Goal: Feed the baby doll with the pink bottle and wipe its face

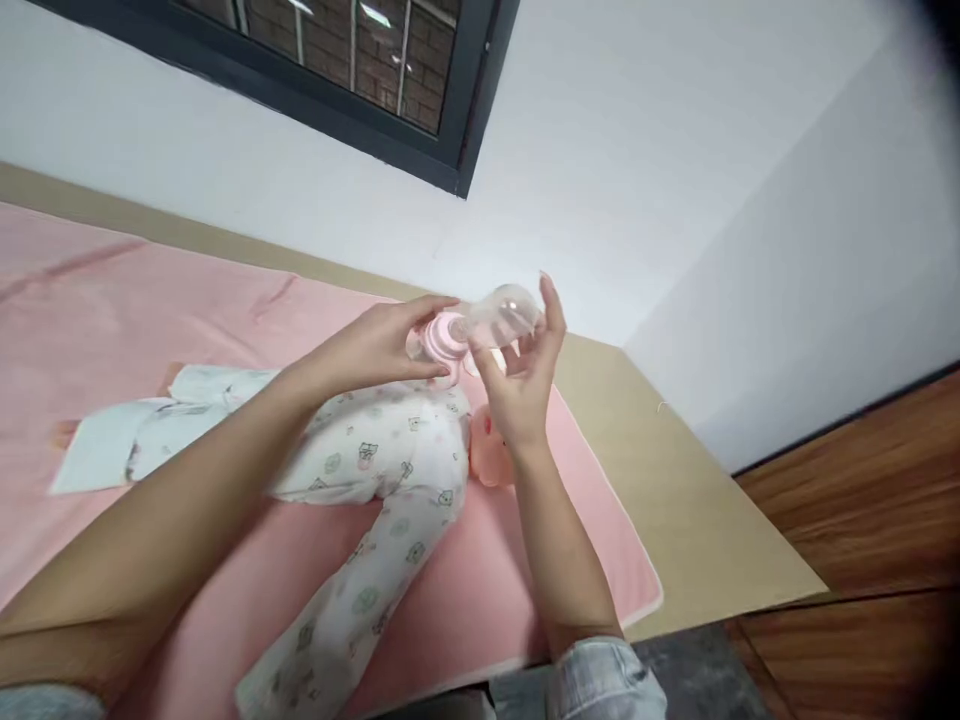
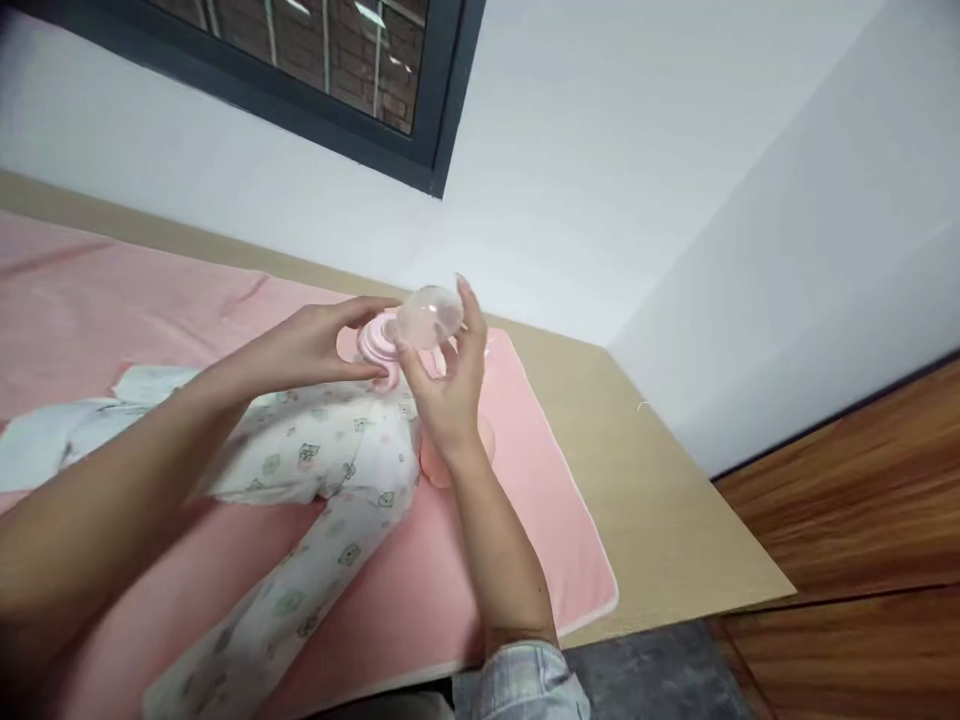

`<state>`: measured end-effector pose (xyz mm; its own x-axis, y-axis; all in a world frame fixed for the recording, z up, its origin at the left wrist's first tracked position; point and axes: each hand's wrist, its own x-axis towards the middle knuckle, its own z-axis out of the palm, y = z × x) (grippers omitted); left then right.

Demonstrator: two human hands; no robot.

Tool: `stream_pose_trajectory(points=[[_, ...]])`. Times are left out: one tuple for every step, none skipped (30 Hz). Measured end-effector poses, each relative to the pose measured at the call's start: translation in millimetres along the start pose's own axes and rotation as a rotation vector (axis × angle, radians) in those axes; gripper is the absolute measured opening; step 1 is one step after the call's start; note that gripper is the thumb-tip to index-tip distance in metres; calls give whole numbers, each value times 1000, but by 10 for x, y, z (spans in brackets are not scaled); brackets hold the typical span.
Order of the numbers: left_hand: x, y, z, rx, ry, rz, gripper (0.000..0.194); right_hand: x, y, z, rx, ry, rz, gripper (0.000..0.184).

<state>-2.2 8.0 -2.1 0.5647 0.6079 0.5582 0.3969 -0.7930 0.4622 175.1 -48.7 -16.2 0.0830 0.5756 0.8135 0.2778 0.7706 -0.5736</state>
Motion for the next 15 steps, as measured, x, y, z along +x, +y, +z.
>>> stream_pose_trajectory(points=[[10,-39,-9,6,12,-26,64,33,27,-58,-14,33,-4,74],[22,-86,-25,10,28,-57,60,72,76,-130,-33,73,-10,75],[32,-140,-48,17,45,-98,57,114,149,-216,-58,116,-13,75],[42,-201,-79,30,63,-147,55,157,245,-314,-85,158,-11,75],[48,-266,-116,54,76,-209,54,196,363,-423,-118,194,-2,75],[51,-333,-159,86,76,-267,54,226,499,-538,-154,227,13,76],[51,-402,-205,124,57,-316,54,244,646,-655,-190,251,41,77],[46,-472,-250,164,21,-360,53,246,800,-771,-231,268,82,78],[38,-542,-293,200,-21,-402,51,231,954,-880,-274,279,129,80],[28,-614,-330,229,-68,-447,49,199,1104,-978,-313,275,180,82],[17,-688,-360,253,-112,-493,47,150,1246,-1063,-354,251,244,82],[6,-765,-382,273,-144,-542,45,87,1379,-1134,-405,235,314,79],[-4,-844,-397,292,-164,-593,45,13,1501,-1191,-459,232,379,76],[-14,-924,-407,312,-177,-637,45,-68,1613,-1235,-508,230,441,74],[-22,-1005,-412,334,-183,-676,45,-152,1714,-1268,-550,220,499,72]])
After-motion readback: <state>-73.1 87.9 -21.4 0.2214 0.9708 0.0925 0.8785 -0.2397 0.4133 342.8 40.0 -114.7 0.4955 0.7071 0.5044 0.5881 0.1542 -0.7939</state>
